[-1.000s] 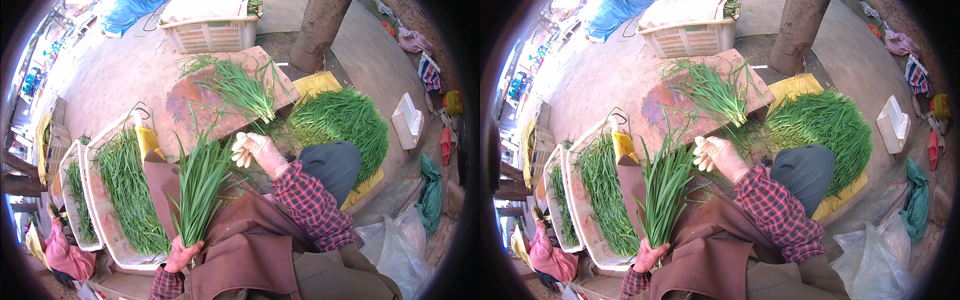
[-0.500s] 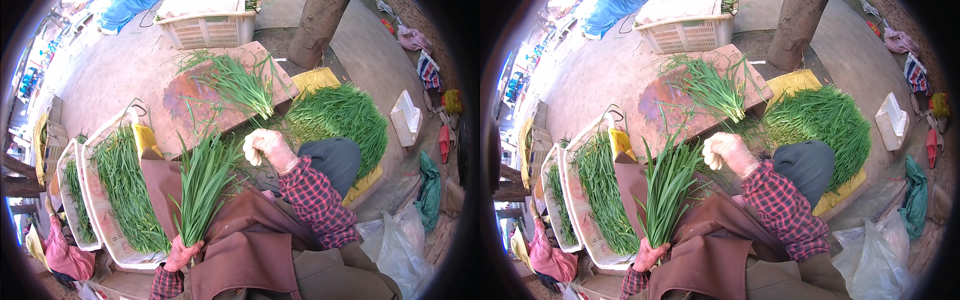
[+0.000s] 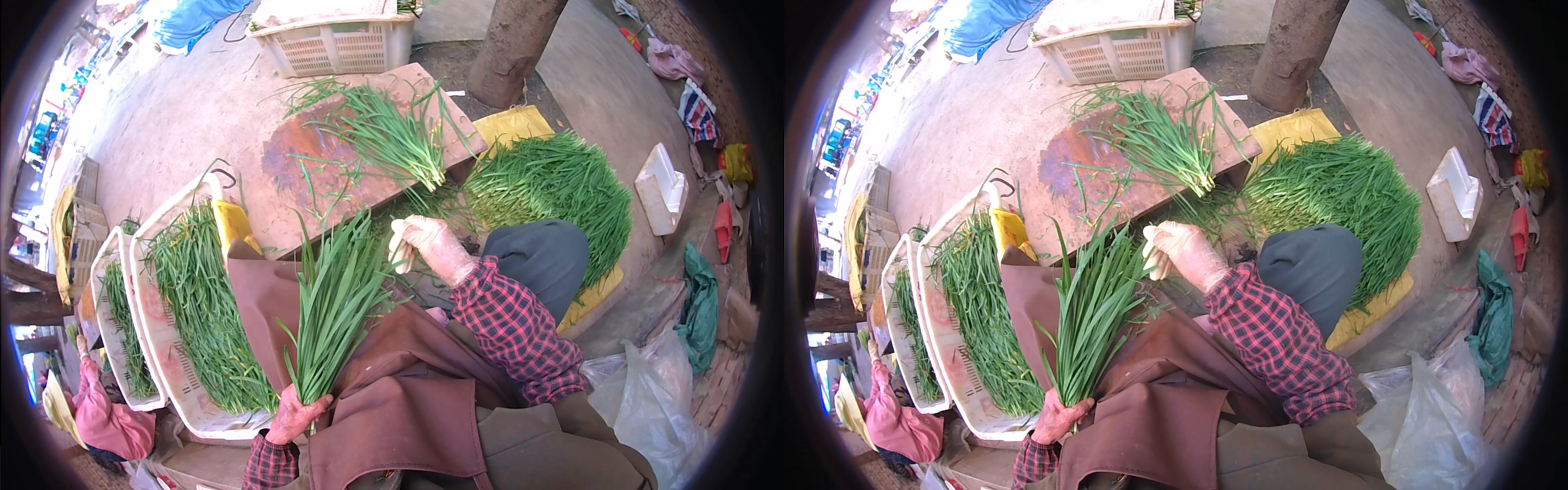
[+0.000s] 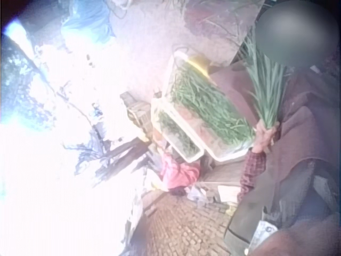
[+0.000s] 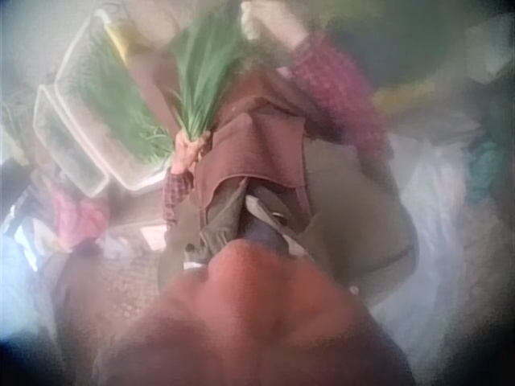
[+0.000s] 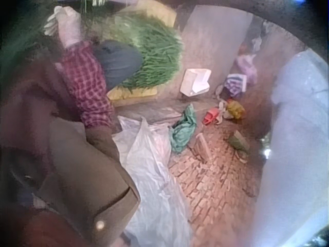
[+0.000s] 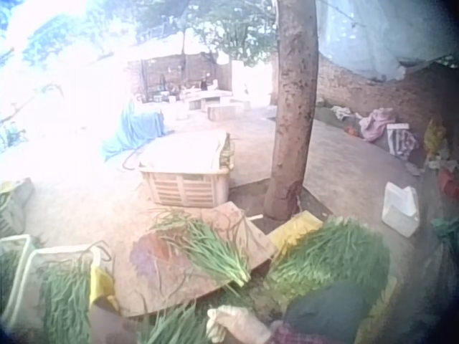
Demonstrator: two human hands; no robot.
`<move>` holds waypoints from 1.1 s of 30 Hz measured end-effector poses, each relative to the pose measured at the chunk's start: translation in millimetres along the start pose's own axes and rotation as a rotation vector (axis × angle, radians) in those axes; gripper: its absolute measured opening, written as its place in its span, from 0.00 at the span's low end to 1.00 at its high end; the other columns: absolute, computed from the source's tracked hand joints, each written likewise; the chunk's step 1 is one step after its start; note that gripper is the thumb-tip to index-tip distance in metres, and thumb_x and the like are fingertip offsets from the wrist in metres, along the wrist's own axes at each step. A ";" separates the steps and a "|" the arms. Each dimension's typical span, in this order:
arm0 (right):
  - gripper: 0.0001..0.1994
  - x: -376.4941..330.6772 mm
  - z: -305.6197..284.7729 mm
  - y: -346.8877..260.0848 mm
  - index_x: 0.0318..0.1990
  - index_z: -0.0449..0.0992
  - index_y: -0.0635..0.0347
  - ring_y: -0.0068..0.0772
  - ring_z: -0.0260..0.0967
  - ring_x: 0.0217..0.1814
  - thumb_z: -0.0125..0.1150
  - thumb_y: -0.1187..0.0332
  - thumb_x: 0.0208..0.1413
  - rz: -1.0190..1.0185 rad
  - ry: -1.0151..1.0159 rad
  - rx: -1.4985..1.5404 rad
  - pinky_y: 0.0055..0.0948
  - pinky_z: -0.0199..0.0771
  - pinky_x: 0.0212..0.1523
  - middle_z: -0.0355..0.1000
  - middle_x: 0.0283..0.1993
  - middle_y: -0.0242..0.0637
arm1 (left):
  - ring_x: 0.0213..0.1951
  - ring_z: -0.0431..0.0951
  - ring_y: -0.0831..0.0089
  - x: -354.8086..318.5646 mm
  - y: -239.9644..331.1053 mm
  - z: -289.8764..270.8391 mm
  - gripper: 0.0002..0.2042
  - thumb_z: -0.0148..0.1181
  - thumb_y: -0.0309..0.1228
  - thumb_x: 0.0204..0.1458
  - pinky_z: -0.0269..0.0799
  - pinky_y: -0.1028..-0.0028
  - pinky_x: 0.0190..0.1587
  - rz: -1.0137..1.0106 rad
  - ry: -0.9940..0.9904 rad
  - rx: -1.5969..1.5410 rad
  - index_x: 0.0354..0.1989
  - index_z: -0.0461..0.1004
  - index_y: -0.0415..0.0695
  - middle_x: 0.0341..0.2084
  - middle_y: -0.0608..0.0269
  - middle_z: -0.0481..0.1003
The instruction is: The person processes green stalks by hand, pulling individual leaves or strands from a bundle and placing the processed greens into a pile on the ground.
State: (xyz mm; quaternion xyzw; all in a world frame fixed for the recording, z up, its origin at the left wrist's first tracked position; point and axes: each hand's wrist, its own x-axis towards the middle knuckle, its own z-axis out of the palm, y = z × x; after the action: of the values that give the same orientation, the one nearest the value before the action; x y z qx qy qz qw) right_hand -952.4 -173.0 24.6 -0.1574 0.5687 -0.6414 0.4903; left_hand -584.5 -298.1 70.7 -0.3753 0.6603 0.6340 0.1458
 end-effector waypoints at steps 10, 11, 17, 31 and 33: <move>0.10 -21.9 -12.2 -28.3 0.32 0.76 0.64 0.22 0.66 0.16 0.55 0.69 0.64 0.067 -0.092 -0.073 0.23 0.65 0.17 0.73 0.21 0.35 | 0.20 0.70 0.82 -4.9 2.0 -4.3 0.06 0.64 0.24 0.54 0.65 0.77 0.23 0.007 -0.047 0.000 0.32 0.71 0.40 0.19 0.70 0.72; 0.10 -22.9 -10.9 -28.8 0.32 0.76 0.64 0.22 0.66 0.16 0.55 0.68 0.64 0.067 -0.081 -0.051 0.23 0.66 0.17 0.73 0.21 0.34 | 0.20 0.70 0.82 -4.7 -0.4 -4.4 0.06 0.64 0.24 0.54 0.65 0.77 0.23 0.010 -0.052 -0.013 0.32 0.71 0.40 0.19 0.70 0.72; 0.09 -18.1 2.9 -0.9 0.34 0.76 0.59 0.20 0.68 0.18 0.53 0.67 0.66 -0.506 0.408 -0.938 0.24 0.68 0.20 0.73 0.21 0.30 | 0.21 0.70 0.82 -2.7 -4.7 -8.0 0.06 0.64 0.25 0.54 0.64 0.77 0.23 0.006 -0.091 0.022 0.32 0.72 0.40 0.19 0.70 0.71; 0.12 -54.7 -0.7 -10.6 0.41 0.75 0.66 0.24 0.75 0.35 0.61 0.63 0.64 -0.089 -0.099 -0.116 0.24 0.77 0.40 0.78 0.37 0.38 | 0.19 0.71 0.81 -3.1 2.1 -11.3 0.04 0.62 0.22 0.54 0.66 0.77 0.22 -0.011 -0.067 -0.040 0.30 0.73 0.39 0.19 0.69 0.73; 0.13 -54.3 17.8 -7.6 0.42 0.75 0.65 0.24 0.75 0.33 0.60 0.62 0.65 -0.127 -0.141 -0.261 0.24 0.77 0.39 0.77 0.35 0.36 | 0.19 0.71 0.81 -3.6 4.1 -9.8 0.04 0.62 0.22 0.54 0.66 0.78 0.22 -0.030 -0.067 -0.086 0.30 0.72 0.40 0.19 0.69 0.73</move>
State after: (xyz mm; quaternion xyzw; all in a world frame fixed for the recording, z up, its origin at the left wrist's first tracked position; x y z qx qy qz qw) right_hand -916.8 -140.3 56.0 -0.3000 0.6005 -0.5790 0.4627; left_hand -582.1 -306.6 77.6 -0.3696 0.6217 0.6716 0.1609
